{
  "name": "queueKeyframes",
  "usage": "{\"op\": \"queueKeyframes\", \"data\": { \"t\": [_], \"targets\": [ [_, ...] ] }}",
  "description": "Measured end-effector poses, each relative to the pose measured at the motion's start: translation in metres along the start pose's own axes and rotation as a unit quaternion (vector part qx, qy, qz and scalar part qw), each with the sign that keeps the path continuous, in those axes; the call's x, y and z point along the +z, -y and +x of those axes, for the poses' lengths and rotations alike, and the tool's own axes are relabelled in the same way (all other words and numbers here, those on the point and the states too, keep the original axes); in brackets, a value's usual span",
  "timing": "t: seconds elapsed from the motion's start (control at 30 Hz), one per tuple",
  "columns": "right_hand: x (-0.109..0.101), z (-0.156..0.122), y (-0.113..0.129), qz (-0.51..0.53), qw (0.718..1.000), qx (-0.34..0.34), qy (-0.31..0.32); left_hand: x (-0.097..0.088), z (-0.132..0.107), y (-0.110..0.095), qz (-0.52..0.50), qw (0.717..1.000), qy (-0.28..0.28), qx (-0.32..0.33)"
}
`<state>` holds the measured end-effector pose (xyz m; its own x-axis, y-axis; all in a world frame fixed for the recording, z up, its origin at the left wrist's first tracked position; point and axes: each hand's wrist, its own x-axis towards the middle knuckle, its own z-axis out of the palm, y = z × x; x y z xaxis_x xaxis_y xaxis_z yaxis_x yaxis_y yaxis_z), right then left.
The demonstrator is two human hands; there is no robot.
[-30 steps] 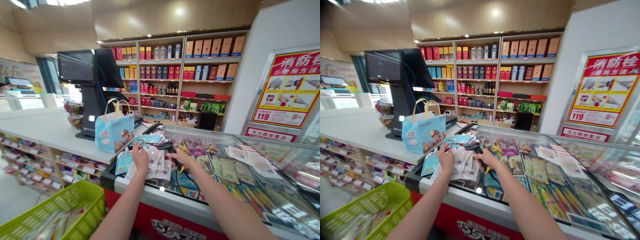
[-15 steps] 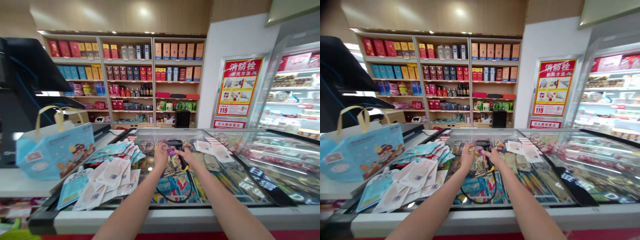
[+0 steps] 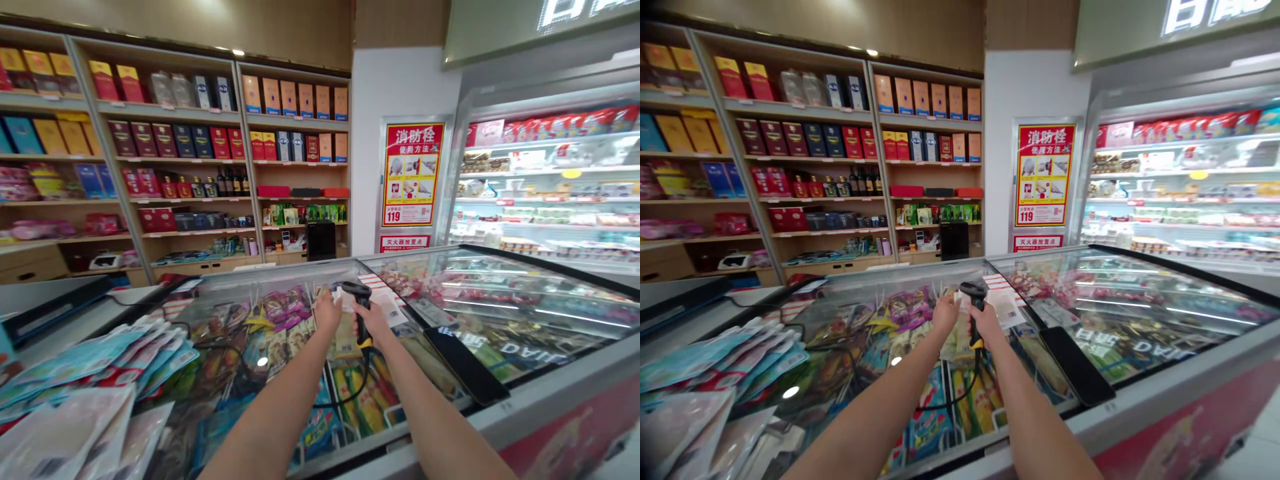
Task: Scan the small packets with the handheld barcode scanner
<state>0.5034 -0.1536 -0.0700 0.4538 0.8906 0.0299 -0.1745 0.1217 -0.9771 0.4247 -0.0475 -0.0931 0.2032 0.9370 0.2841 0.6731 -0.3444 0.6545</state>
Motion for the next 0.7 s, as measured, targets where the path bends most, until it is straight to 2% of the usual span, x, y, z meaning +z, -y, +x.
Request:
{"op": "queueKeyframes", "data": {
  "t": [0.1, 0.17, 0.3, 0.37, 0.47, 0.57, 0.63, 0.7],
  "targets": [
    [0.000, 0.001, -0.003, 0.001, 1.000, -0.011, 0.000, 0.010, 0.008, -0.004, 0.051, 0.999, 0.020, -0.004],
    [0.001, 0.000, -0.003, -0.003, 1.000, -0.019, 0.013, 0.015, 0.012, -0.003, 0.039, 0.999, 0.009, -0.009],
    [0.001, -0.001, -0.004, -0.019, 0.999, -0.018, 0.018, 0.015, 0.019, 0.009, -0.109, 0.992, -0.041, -0.046],
    [0.000, -0.001, -0.005, -0.018, 1.000, -0.014, 0.013, 0.011, 0.024, 0.018, -0.206, 0.970, -0.101, -0.078],
    [-0.001, 0.000, -0.006, -0.020, 1.000, -0.011, 0.011, 0.001, 0.032, 0.028, -0.325, 0.917, -0.190, -0.133],
    [-0.002, -0.001, -0.007, -0.025, 1.000, -0.007, 0.019, -0.007, 0.035, 0.033, -0.404, 0.878, -0.203, -0.159],
    [-0.001, -0.002, -0.006, -0.027, 0.999, -0.005, 0.031, -0.010, 0.031, 0.033, -0.404, 0.884, -0.179, -0.156],
    [-0.001, -0.003, -0.006, -0.029, 0.999, -0.004, 0.044, -0.011, 0.024, 0.033, -0.339, 0.922, -0.131, -0.135]
  ]
}}
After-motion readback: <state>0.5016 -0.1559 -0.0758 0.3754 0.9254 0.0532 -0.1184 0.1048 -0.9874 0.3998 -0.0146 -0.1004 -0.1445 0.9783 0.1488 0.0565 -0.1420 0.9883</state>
